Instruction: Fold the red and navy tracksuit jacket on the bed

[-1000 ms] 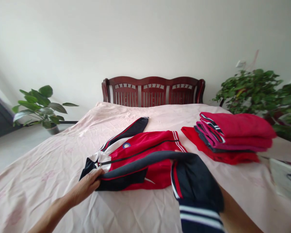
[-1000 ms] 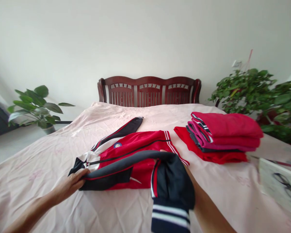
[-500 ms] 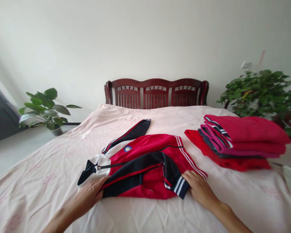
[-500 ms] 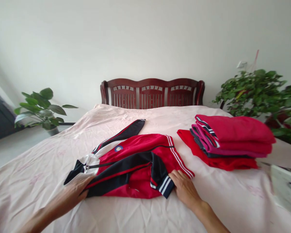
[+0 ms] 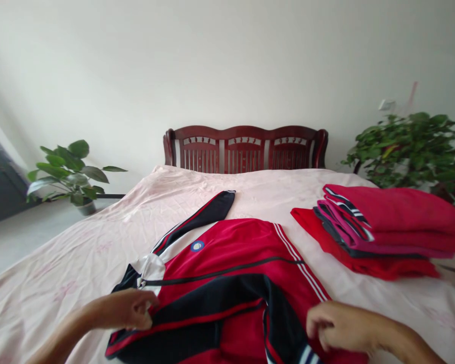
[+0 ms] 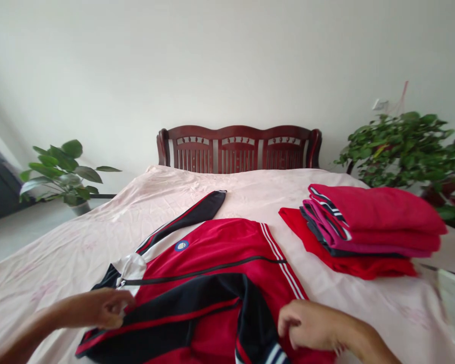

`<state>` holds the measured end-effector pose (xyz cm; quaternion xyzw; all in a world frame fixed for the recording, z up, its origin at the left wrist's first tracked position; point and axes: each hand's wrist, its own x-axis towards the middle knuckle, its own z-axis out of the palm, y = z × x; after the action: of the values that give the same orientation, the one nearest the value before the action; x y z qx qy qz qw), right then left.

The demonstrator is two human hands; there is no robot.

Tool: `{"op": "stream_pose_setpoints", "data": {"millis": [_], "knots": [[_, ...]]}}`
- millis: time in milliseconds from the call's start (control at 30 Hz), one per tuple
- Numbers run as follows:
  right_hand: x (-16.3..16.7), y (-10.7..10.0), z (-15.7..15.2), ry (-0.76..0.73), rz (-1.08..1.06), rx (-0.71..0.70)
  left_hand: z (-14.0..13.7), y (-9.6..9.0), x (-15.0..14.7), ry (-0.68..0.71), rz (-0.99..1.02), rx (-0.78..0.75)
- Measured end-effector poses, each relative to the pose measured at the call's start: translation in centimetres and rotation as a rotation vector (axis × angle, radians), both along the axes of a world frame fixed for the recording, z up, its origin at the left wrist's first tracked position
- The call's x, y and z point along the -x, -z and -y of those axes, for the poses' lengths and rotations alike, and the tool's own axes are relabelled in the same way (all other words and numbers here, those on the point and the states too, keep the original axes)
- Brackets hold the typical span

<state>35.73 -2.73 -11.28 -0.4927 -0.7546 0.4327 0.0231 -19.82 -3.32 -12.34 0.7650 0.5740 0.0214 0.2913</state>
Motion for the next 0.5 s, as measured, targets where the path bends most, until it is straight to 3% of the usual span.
{"op": "stream_pose_setpoints", "data": {"millis": [67, 133, 200, 267, 367, 500], "knots": [[-0.1, -0.7, -3.7, 0.059, -0.057, -0.106, -2.7, -0.3, -0.3, -0.032, 0.074, 0.045], [-0.1, -0.7, -8.1, 0.161, -0.056, -0.334, -5.7, -0.1, -0.5, -0.159, 0.024, -0.100], [0.5, -0.3, -12.5, 0.265, 0.087, -0.549, -8.8, 0.5, -0.7, -0.276, -0.101, -0.255], [1.8, 0.4, -16.1, 0.310, 0.231, -0.673, -11.5, 1.3, -1.1, -0.344, -0.191, -0.334], [4.7, 2.0, -19.6, 0.311, 0.308, -0.738, -14.2, 2.8, -2.2, -0.380, -0.236, -0.372], [7.6, 5.8, -21.4, 0.292, 0.395, -0.727, -15.2, 5.4, -3.8, -0.385, -0.304, -0.404]]}}
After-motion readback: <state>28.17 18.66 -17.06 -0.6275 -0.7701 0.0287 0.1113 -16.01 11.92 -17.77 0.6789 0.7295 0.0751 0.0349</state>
